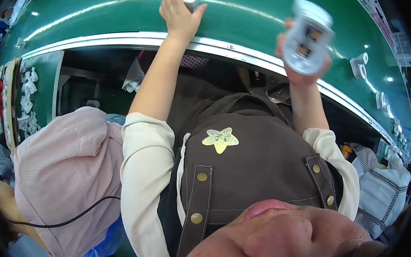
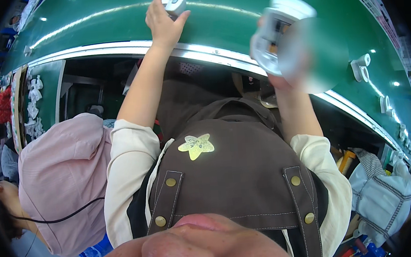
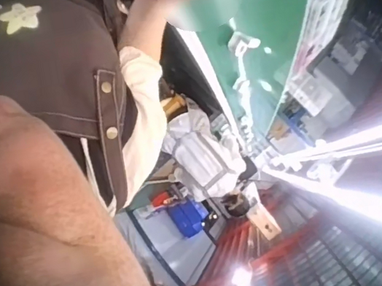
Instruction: Assembling small plastic components by inserting metal contacts into plastic housings on a production line.
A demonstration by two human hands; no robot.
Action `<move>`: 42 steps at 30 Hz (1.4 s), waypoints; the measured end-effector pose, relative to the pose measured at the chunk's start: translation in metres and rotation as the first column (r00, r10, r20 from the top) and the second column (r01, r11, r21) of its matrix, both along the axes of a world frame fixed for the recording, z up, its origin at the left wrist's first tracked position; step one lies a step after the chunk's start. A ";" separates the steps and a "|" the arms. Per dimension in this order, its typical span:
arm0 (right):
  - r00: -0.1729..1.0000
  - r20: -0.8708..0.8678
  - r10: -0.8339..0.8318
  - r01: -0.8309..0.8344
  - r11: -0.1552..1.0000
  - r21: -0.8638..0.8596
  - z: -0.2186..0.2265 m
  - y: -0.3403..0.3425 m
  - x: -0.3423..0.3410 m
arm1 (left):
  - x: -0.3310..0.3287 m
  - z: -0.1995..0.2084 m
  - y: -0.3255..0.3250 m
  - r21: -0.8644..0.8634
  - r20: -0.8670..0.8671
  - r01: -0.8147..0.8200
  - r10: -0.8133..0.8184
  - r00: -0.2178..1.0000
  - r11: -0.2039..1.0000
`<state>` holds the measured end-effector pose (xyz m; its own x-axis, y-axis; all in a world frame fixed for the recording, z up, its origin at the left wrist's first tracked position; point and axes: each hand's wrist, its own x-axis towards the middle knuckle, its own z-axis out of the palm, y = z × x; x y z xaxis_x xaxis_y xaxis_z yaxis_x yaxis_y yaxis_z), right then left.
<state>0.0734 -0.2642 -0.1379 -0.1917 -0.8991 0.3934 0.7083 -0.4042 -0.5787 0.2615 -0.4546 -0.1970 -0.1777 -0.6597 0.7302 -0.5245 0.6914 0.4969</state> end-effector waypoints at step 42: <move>-0.558 -0.825 -0.095 0.400 0.840 -0.367 0.002 -0.103 -0.006 | 0.015 -0.019 -0.046 -0.589 -0.260 0.109 -0.316 0.912 0.801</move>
